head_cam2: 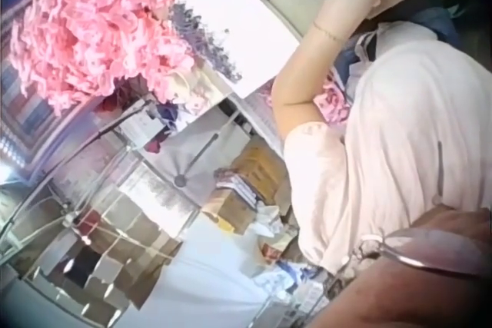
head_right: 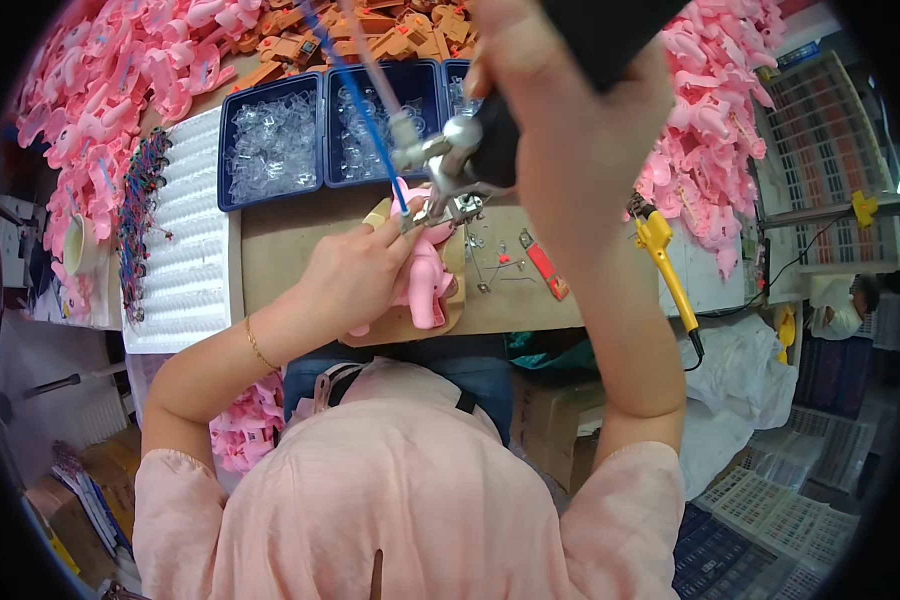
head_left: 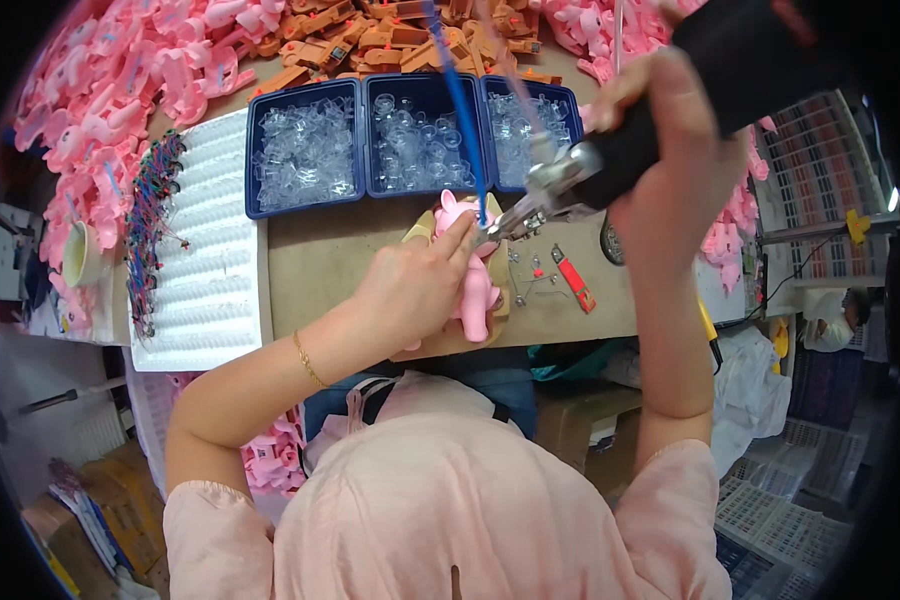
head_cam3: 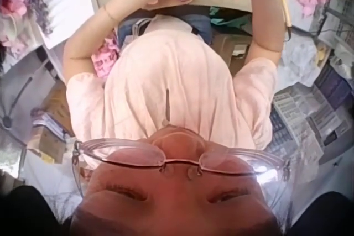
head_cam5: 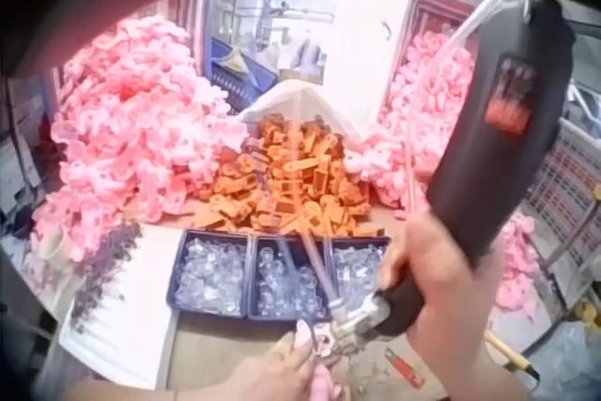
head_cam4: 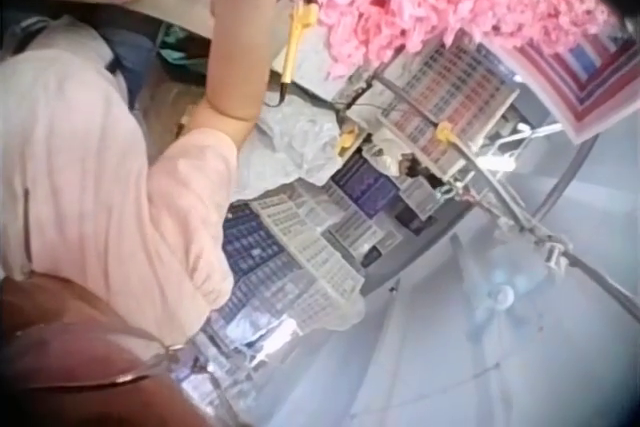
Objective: Assembling a toy unicorn by connecting electronic components and joining plastic housing parts.
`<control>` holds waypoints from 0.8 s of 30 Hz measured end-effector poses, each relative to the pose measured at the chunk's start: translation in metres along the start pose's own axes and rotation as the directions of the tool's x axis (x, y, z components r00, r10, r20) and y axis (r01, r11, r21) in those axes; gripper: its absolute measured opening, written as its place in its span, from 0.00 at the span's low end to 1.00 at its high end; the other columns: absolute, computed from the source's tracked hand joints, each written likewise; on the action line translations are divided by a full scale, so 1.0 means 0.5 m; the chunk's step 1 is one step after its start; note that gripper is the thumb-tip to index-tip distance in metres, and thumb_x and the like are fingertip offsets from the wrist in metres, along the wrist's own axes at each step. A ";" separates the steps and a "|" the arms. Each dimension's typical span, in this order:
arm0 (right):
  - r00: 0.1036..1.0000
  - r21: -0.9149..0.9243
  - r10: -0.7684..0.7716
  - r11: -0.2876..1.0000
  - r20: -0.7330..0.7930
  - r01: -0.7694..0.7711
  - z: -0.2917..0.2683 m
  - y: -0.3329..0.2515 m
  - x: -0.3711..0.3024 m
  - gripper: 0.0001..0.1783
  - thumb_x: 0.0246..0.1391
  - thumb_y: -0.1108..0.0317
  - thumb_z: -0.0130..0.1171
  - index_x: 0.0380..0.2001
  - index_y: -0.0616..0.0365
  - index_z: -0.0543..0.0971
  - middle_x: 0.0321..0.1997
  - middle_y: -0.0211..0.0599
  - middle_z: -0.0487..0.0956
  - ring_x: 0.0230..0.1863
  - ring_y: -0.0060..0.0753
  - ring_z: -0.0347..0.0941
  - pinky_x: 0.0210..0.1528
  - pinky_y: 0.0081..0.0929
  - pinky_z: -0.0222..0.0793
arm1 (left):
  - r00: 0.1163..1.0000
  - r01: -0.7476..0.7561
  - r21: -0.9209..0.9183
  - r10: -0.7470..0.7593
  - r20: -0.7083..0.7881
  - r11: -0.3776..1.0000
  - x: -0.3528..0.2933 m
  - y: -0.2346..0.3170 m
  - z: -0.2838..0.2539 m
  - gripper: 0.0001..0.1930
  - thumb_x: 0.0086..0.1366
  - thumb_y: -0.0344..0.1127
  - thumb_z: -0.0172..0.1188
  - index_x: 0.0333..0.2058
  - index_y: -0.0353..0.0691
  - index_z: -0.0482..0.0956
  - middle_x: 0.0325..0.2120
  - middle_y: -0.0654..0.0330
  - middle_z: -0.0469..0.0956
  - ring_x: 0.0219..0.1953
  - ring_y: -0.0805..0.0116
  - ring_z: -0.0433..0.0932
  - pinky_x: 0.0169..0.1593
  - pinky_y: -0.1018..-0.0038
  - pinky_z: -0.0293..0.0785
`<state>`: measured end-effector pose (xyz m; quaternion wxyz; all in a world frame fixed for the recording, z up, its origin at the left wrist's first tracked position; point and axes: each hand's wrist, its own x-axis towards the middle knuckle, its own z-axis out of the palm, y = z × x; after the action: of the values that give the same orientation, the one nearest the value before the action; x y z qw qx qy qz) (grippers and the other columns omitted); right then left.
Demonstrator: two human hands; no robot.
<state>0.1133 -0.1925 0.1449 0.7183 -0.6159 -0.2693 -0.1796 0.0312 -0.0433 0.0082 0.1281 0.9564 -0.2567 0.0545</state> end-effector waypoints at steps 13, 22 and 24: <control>0.987 -0.062 0.157 0.986 0.025 -0.155 0.017 -0.139 -0.085 0.25 0.57 0.44 0.47 0.29 0.59 0.68 0.25 0.30 0.66 0.25 0.26 0.63 0.29 0.24 0.62 | 0.985 -0.076 -0.004 0.074 -0.158 0.997 -0.003 -0.009 0.018 0.25 0.50 0.36 0.55 0.49 0.33 0.72 0.54 0.53 0.69 0.29 0.69 0.77 0.29 0.75 0.74; 0.995 0.047 0.100 0.994 0.025 -0.101 0.032 -0.079 -0.098 0.16 0.56 0.72 0.47 0.46 0.68 0.64 0.22 0.34 0.67 0.21 0.27 0.64 0.26 0.27 0.64 | 0.952 -0.232 0.192 0.263 -0.159 0.954 -0.001 -0.012 0.034 0.08 0.48 0.35 0.58 0.26 0.40 0.82 0.53 0.46 0.68 0.32 0.73 0.77 0.30 0.80 0.73; 0.988 0.024 0.136 0.990 0.068 -0.138 0.030 -0.071 -0.069 0.16 0.56 0.69 0.48 0.45 0.67 0.65 0.22 0.34 0.67 0.20 0.26 0.64 0.26 0.25 0.64 | 0.987 -0.154 0.156 0.158 -0.017 0.976 -0.003 -0.012 0.046 0.10 0.48 0.36 0.58 0.28 0.40 0.82 0.54 0.49 0.68 0.35 0.71 0.78 0.31 0.79 0.74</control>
<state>0.0626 -0.1864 0.1534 0.7284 -0.6280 -0.2528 -0.1054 0.0339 -0.0440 -0.0156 0.0526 0.9394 -0.3241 0.0982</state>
